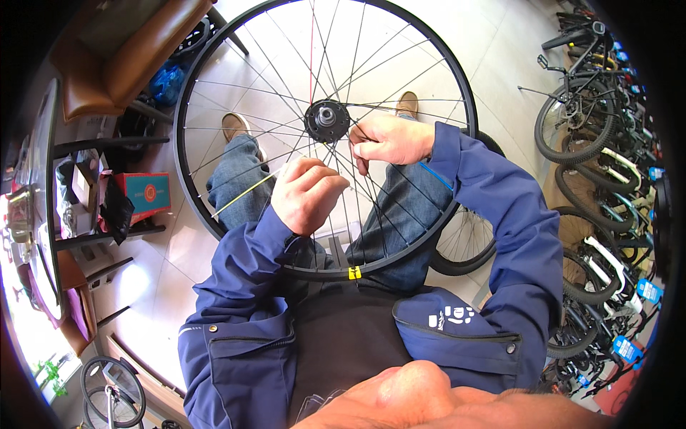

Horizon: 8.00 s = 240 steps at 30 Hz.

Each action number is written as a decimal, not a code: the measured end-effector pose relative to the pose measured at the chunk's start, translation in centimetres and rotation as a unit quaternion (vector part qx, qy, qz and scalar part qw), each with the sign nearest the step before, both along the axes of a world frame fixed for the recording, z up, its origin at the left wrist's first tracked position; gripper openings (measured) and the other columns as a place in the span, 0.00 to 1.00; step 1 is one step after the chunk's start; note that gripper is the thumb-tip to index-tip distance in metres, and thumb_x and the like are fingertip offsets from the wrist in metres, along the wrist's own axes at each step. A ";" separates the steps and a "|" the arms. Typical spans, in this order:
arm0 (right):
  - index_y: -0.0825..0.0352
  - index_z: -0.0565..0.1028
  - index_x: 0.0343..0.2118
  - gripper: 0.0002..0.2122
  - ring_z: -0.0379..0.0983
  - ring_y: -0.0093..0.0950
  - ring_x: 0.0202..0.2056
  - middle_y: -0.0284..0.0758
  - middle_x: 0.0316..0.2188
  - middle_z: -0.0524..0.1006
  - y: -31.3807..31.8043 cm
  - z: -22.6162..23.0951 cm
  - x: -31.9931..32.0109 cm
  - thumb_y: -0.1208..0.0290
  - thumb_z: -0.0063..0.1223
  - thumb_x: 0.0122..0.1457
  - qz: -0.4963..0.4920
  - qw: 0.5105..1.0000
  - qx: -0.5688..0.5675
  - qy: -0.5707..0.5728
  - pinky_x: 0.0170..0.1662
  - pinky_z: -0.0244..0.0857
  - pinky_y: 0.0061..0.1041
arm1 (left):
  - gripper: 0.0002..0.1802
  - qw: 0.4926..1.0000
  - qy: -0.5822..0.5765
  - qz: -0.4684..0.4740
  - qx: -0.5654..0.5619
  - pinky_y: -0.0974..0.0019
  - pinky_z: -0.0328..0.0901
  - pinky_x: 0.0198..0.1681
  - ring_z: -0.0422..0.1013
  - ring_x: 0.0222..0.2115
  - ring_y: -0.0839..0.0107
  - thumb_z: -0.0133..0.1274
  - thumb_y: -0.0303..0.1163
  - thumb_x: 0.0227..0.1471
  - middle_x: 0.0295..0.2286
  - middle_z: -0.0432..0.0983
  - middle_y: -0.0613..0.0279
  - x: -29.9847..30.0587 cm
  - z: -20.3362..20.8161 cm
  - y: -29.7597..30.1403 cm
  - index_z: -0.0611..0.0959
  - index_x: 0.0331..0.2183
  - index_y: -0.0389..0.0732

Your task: The person sits on the floor and laces spokes into a bicycle wheel rim, threading each spoke through the rim and hub in sequence. They rotate the wheel as needed to reach different spoke holes and continue adding spokes around the circumference.

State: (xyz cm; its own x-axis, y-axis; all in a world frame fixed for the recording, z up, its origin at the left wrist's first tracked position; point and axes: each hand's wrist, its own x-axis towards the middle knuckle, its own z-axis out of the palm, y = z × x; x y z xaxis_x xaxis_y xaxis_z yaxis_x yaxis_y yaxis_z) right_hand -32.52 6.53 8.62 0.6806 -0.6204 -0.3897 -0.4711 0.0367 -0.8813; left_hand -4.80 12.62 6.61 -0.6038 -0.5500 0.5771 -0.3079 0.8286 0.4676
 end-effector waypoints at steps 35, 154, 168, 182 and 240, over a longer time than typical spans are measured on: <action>0.64 0.72 0.43 0.13 0.84 0.47 0.33 0.39 0.31 0.84 12.7 3.3 1.2 0.68 0.66 0.64 -0.139 0.859 -0.351 0.347 0.36 0.77 0.45 | 0.15 0.998 0.039 -0.051 0.023 0.56 0.74 0.51 0.80 0.45 0.59 0.70 0.20 0.50 0.38 0.85 0.65 1.2 -0.4 -0.3 0.90 0.40 0.45; 0.71 0.82 0.45 0.06 0.86 0.32 0.35 0.41 0.32 0.87 12.5 2.5 -1.8 0.77 0.61 0.69 -0.162 0.977 -0.079 0.113 0.41 0.78 0.32 | 0.19 0.977 -0.125 -0.170 0.032 0.58 0.77 0.33 0.83 0.30 0.64 0.69 0.35 0.54 0.36 0.85 0.66 -0.6 -3.2 2.5 0.87 0.48 0.47; 0.70 0.78 0.43 0.12 0.82 0.25 0.30 0.36 0.29 0.84 13.5 2.7 -2.2 0.67 0.48 0.79 -0.191 0.973 0.009 0.130 0.37 0.75 0.28 | 0.15 0.973 -0.130 -0.187 0.044 0.56 0.75 0.35 0.82 0.33 0.61 0.70 0.36 0.55 0.33 0.82 0.65 -1.1 -3.2 2.4 0.86 0.44 0.47; 0.65 0.74 0.39 0.16 0.70 0.17 0.27 0.27 0.29 0.72 16.1 -0.7 -2.1 0.61 0.42 0.84 -0.358 0.931 0.066 -0.024 0.29 0.74 0.22 | 0.16 0.974 -0.083 -0.208 0.037 0.56 0.76 0.35 0.82 0.32 0.61 0.72 0.36 0.53 0.33 0.82 0.65 -1.2 -3.6 2.4 0.88 0.43 0.47; 0.70 0.83 0.43 0.09 0.88 0.35 0.34 0.46 0.32 0.87 18.2 0.5 2.7 0.72 0.71 0.65 -0.246 0.933 -0.218 0.146 0.40 0.80 0.31 | 0.19 0.984 -0.090 -0.154 0.030 0.56 0.78 0.36 0.80 0.35 0.59 0.71 0.32 0.51 0.33 0.81 0.64 -0.7 -3.2 2.9 0.87 0.46 0.45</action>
